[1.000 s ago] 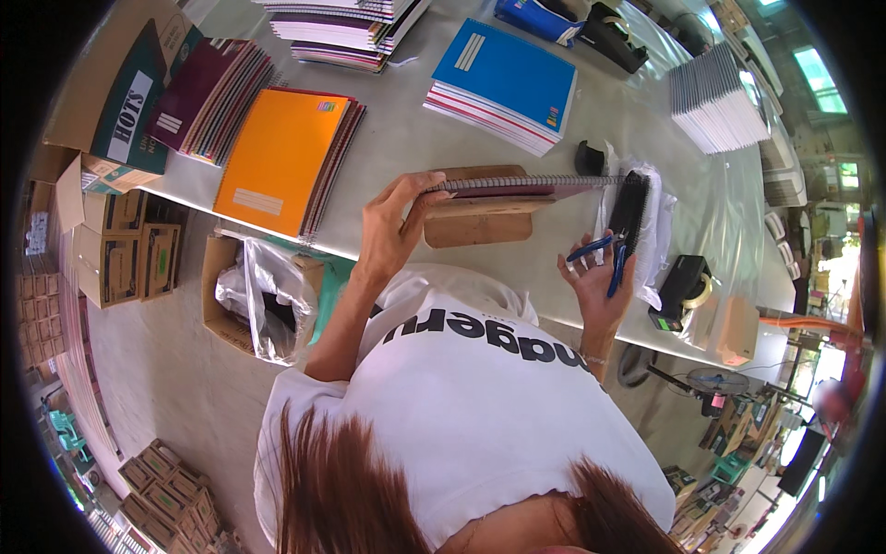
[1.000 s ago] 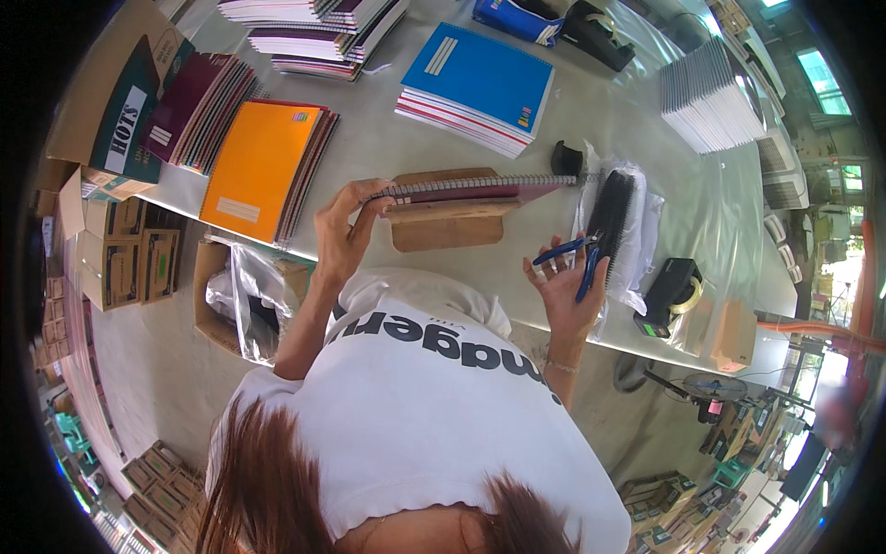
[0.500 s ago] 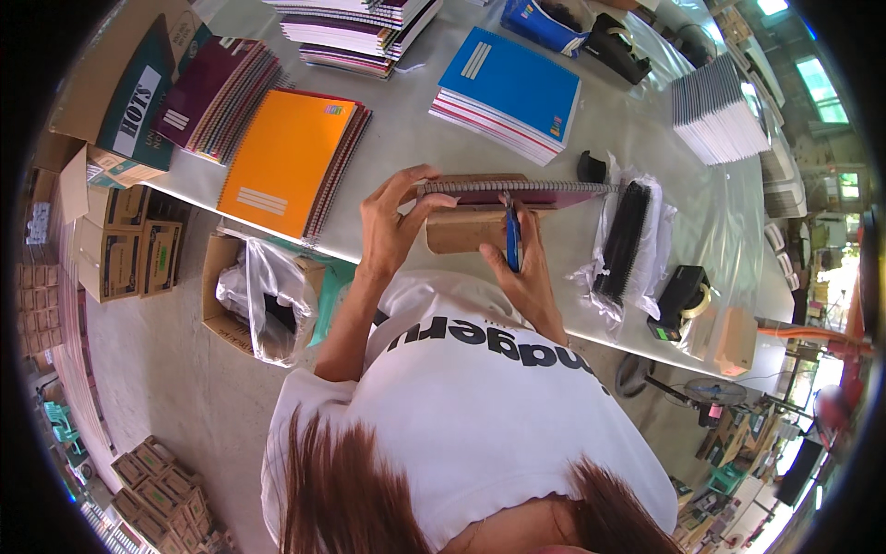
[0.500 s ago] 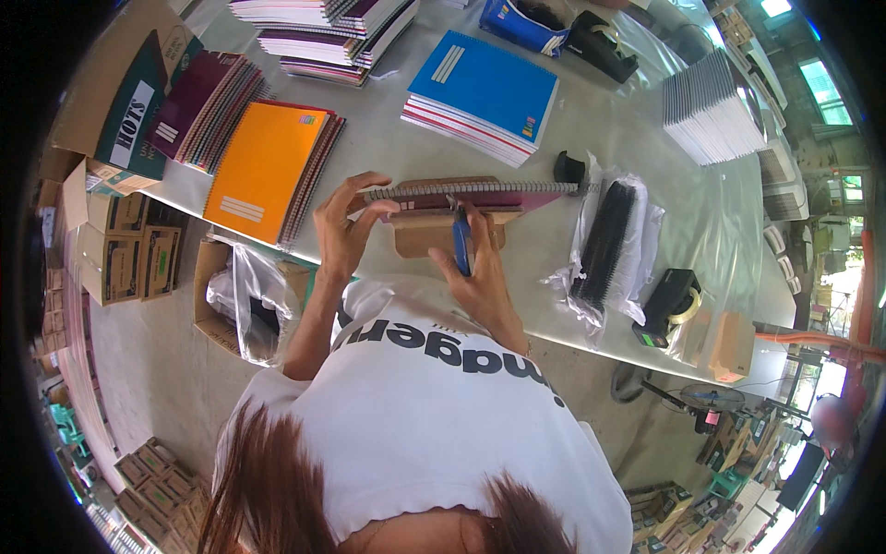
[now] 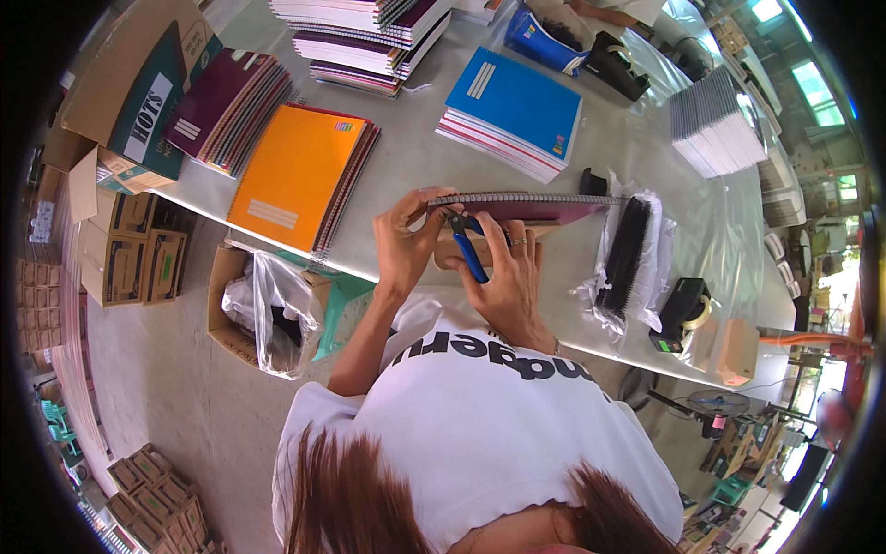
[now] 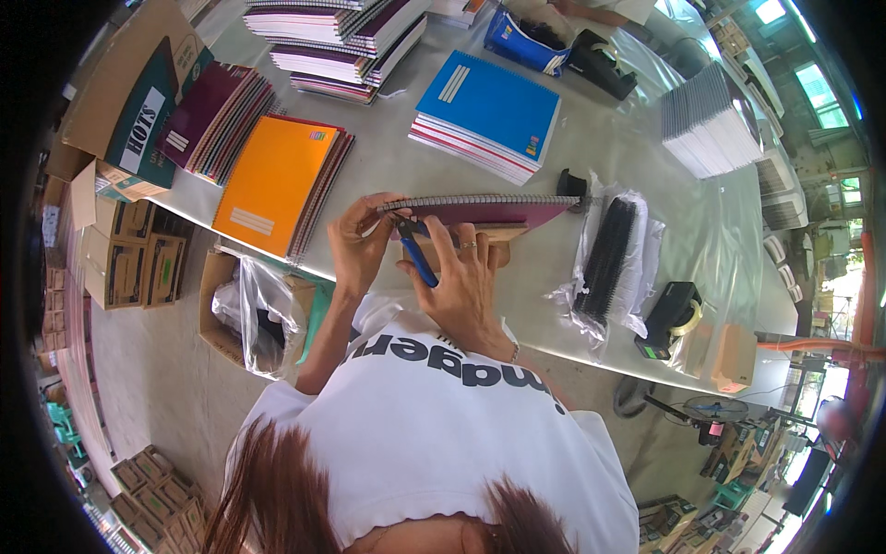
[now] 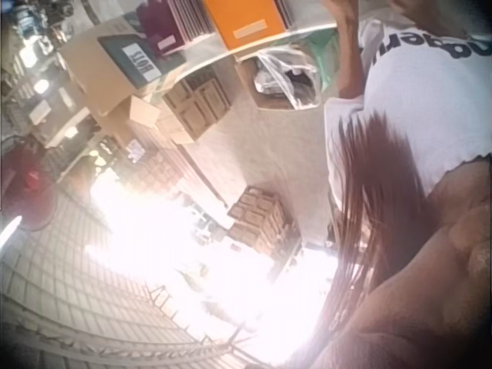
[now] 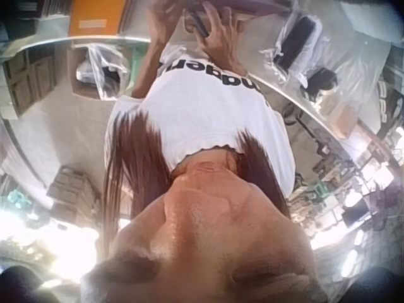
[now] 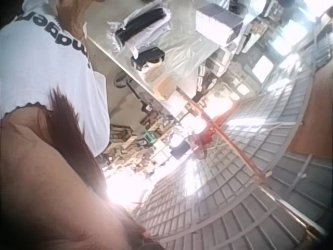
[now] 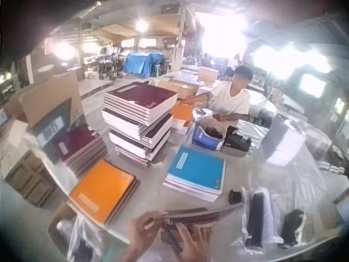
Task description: The person inserts a metal spiral through the holes of a notebook, cuts the coil with a pair of pliers, and places the notebook onto a stack. They repeat this process with several other notebooks of different colors.
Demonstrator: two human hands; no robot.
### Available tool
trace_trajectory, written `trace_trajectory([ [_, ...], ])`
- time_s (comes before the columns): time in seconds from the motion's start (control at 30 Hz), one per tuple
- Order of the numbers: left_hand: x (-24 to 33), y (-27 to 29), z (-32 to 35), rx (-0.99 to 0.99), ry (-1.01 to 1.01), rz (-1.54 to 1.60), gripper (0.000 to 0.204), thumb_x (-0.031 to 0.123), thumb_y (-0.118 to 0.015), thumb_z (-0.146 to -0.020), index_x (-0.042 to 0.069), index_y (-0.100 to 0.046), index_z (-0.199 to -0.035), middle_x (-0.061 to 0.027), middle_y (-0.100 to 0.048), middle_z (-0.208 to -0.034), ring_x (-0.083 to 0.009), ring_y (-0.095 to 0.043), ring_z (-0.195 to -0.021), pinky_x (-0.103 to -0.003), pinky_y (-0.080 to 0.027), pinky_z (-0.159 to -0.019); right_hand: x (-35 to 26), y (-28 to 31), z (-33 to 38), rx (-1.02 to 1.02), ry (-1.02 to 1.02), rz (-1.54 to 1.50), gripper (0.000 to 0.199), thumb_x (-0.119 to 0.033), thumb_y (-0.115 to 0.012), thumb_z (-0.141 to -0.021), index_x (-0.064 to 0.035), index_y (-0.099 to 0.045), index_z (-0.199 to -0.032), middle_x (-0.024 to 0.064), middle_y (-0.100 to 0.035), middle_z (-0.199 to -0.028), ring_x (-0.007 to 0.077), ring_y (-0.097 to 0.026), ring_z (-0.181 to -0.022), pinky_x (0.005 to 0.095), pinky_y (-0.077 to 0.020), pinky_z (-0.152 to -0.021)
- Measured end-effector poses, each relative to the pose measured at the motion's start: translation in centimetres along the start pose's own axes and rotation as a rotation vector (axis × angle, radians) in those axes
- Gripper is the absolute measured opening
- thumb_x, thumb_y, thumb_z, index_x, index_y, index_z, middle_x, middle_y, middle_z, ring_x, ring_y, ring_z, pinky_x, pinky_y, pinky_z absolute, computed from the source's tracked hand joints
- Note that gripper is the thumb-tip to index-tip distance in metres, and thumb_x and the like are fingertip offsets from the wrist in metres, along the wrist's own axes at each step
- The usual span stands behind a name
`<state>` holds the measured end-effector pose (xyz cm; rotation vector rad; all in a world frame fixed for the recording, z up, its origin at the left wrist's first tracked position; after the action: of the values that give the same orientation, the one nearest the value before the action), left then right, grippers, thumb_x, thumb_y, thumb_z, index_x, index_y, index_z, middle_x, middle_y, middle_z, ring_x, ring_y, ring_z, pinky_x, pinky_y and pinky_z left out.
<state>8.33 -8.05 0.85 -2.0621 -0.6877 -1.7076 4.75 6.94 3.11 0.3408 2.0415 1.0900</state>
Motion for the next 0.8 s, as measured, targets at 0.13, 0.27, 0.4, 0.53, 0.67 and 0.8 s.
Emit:
trace_trajectory([
  [0.13,-0.2,-0.1,0.3,0.024,0.008,-0.026,0.022,-0.009,-0.055,-0.089,-0.002,-0.067,-0.106,-0.0084,-0.071,-0.097,-0.0150,-0.069,-0.091,-0.025,-0.059,-0.074,-0.2,0.1,-0.3,0.024,0.004,-0.036,0.060,-0.034,-0.075,-0.078,-0.0078,-0.052,-0.127,0.0150,-0.055,-0.109,0.0364,-0.052,-0.100,0.0477,-0.0396,-0.084],
  [0.27,-0.8,-0.3,0.6,0.052,0.026,-0.036,0.023,-0.010,-0.055,-0.089,-0.002,-0.067,-0.106,-0.0089,-0.071,-0.096,-0.0158,-0.070,-0.092,-0.026,-0.059,-0.076,-0.5,0.0,-0.1,0.073,0.048,-0.049,0.059,-0.034,-0.076,-0.079,-0.0058,-0.053,-0.125,0.0146,-0.056,-0.108,0.0358,-0.052,-0.099,0.0477,-0.0407,-0.083],
  [0.4,-0.2,-0.3,0.7,0.050,0.033,-0.002,0.023,-0.010,-0.055,-0.089,-0.002,-0.067,-0.107,-0.0088,-0.071,-0.096,-0.0163,-0.070,-0.093,-0.026,-0.059,-0.076,-0.5,-0.1,0.1,0.086,0.050,-0.008,0.061,-0.035,-0.077,-0.078,-0.0055,-0.053,-0.125,0.0146,-0.056,-0.107,0.0353,-0.053,-0.100,0.0474,-0.0411,-0.084],
  [0.53,-0.3,-0.3,0.8,0.055,0.031,0.001,0.023,-0.010,-0.055,-0.089,-0.002,-0.067,-0.107,-0.0086,-0.072,-0.096,-0.0166,-0.070,-0.094,-0.026,-0.058,-0.077,-0.5,-0.1,0.4,0.121,0.059,0.004,0.061,-0.034,-0.077,-0.077,-0.0061,-0.054,-0.125,0.0139,-0.056,-0.108,0.0345,-0.053,-0.100,0.0461,-0.0414,-0.085],
  [0.67,0.2,-0.3,0.9,0.053,0.029,-0.005,0.024,-0.011,-0.055,-0.088,-0.002,-0.067,-0.107,-0.0092,-0.072,-0.097,-0.0170,-0.069,-0.095,-0.026,-0.056,-0.080,-0.5,-0.2,0.5,0.114,0.061,0.013,0.060,-0.034,-0.078,-0.076,-0.0075,-0.054,-0.125,0.0127,-0.056,-0.108,0.0336,-0.053,-0.101,0.0456,-0.0417,-0.085],
  [0.8,0.2,-0.3,0.9,0.056,0.032,-0.012,0.025,-0.011,-0.057,-0.086,-0.002,-0.067,-0.106,-0.0093,-0.073,-0.096,-0.0164,-0.070,-0.094,-0.026,-0.055,-0.082,-0.6,-0.2,0.6,0.094,0.064,0.010,0.061,-0.032,-0.079,-0.075,-0.0087,-0.054,-0.126,0.0125,-0.056,-0.109,0.0329,-0.055,-0.096,0.0434,-0.0432,-0.083],
])
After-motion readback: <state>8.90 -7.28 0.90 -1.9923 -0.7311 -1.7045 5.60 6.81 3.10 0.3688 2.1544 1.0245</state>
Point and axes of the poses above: each hand's wrist, its own z-axis away from the middle knuckle, its own y-axis out of the back of the hand, x = y × z, the point moved 2 cm from there along -z, towards the middle knuckle
